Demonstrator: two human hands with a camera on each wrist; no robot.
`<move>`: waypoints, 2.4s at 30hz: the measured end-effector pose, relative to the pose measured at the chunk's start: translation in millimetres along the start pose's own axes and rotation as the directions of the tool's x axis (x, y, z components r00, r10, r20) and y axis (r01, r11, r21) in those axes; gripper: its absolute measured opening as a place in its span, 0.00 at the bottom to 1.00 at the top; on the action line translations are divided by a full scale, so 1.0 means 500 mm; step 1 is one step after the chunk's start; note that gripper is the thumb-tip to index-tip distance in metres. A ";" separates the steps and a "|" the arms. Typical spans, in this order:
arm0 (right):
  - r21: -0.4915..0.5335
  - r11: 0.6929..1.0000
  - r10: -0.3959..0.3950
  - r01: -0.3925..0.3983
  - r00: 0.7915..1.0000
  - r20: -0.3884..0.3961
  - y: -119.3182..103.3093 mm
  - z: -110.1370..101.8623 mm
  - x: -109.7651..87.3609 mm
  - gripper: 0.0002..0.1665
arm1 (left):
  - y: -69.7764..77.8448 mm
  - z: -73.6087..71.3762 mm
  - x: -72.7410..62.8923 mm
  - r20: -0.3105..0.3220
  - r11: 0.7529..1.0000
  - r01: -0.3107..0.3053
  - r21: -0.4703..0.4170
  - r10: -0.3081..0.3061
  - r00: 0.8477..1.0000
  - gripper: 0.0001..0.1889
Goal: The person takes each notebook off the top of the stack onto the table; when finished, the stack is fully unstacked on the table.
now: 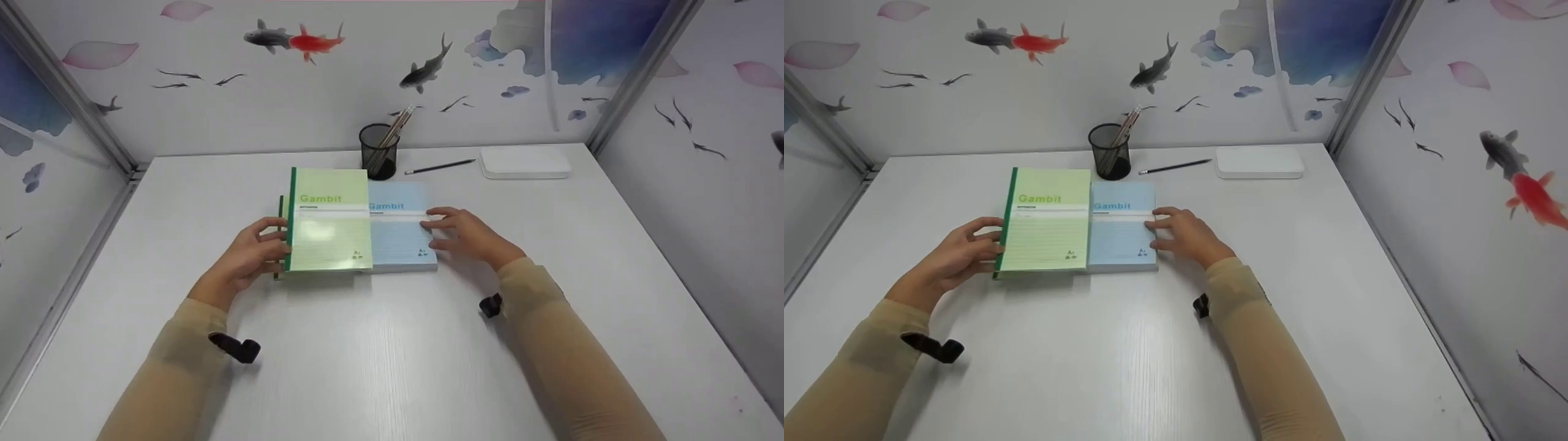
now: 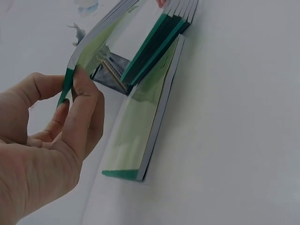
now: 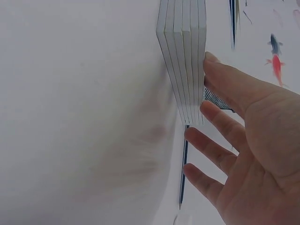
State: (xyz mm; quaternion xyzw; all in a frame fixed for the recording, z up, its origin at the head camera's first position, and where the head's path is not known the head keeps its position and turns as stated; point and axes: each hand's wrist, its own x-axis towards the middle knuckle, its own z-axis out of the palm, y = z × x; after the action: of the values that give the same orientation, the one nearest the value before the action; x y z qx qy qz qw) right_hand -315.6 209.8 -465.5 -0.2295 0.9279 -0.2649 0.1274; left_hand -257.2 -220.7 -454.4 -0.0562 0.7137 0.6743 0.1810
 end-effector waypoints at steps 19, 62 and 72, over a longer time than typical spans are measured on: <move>-0.004 0.999 0.050 -0.050 0.999 0.005 0.001 0.004 0.002 0.34 | -0.022 -0.276 -0.111 -0.035 0.981 -0.027 -0.192 0.020 0.999 0.25; 0.034 0.998 0.056 -0.055 0.998 -0.009 0.004 0.002 -0.001 0.32 | -0.052 -0.315 -0.064 -0.156 0.618 0.125 0.776 -0.004 0.988 0.39; 0.022 0.997 0.067 -0.067 0.998 0.001 -0.004 0.000 0.001 0.32 | -0.020 -0.170 -0.031 -0.179 0.609 -0.015 0.793 0.257 0.950 0.35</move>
State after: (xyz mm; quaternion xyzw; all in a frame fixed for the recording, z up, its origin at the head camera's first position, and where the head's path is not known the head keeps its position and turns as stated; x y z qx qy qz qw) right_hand -315.3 207.9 -464.5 -0.1967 0.9321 -0.2705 0.1390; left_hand -254.9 -307.8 -456.6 -0.0097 0.9554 0.2931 0.0343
